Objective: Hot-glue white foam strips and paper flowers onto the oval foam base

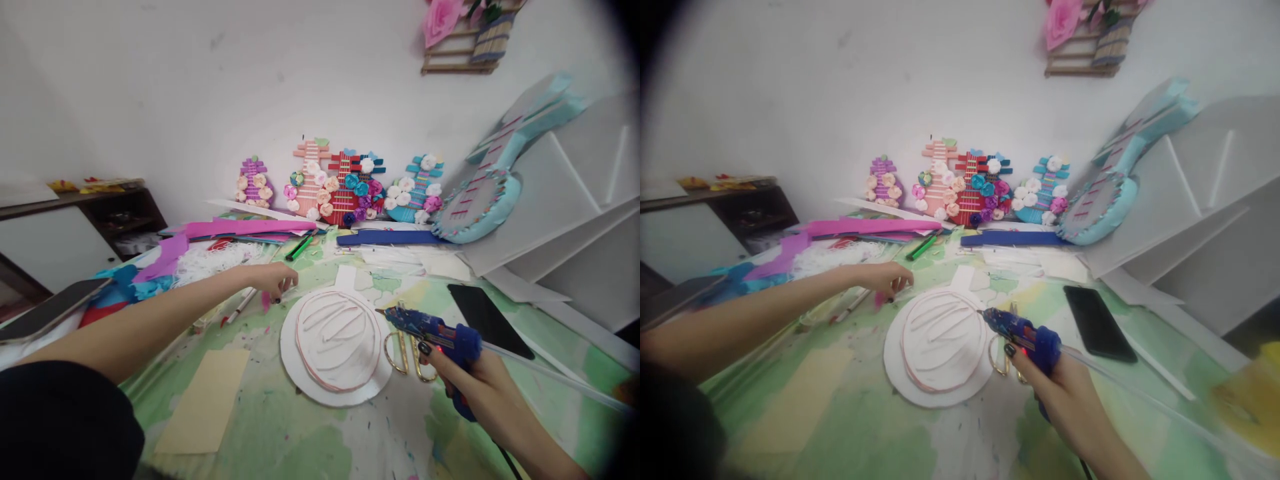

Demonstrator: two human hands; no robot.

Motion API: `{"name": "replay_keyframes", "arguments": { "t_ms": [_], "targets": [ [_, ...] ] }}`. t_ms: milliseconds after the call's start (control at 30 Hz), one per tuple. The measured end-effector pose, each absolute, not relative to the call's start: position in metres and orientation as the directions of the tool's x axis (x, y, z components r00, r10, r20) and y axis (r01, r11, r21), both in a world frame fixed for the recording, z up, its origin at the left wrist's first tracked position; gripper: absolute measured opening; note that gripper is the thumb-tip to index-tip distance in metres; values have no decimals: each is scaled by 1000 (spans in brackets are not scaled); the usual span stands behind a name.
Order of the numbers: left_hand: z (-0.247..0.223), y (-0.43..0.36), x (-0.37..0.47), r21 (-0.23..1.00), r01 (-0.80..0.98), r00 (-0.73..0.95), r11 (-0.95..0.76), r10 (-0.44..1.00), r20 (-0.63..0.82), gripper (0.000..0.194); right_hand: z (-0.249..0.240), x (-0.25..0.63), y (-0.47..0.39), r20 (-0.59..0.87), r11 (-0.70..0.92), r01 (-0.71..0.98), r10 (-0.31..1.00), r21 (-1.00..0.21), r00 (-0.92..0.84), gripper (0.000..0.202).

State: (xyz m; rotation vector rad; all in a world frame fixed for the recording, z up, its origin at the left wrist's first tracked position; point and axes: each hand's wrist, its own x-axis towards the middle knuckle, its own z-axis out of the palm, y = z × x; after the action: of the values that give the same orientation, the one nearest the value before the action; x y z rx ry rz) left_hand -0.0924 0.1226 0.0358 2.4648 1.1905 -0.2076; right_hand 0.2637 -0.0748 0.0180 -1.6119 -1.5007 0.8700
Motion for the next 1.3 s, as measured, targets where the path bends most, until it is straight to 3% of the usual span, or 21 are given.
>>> {"name": "replay_keyframes", "arguments": {
  "t_ms": [433,767,1300],
  "targets": [
    [16,138,-95,460,738,645,-493,717,-265,11,22,264,-74,52,7,520,996,-854,73,39],
    [21,133,-90,391,739,640,-548,752,-157,10,23,262,-78,40,11,516,998,-856,45,38],
    [20,118,-62,403,729,619,-553,784,-43,7,27,259,-78,56,51,505,998,-861,-6,40]
  ]
}}
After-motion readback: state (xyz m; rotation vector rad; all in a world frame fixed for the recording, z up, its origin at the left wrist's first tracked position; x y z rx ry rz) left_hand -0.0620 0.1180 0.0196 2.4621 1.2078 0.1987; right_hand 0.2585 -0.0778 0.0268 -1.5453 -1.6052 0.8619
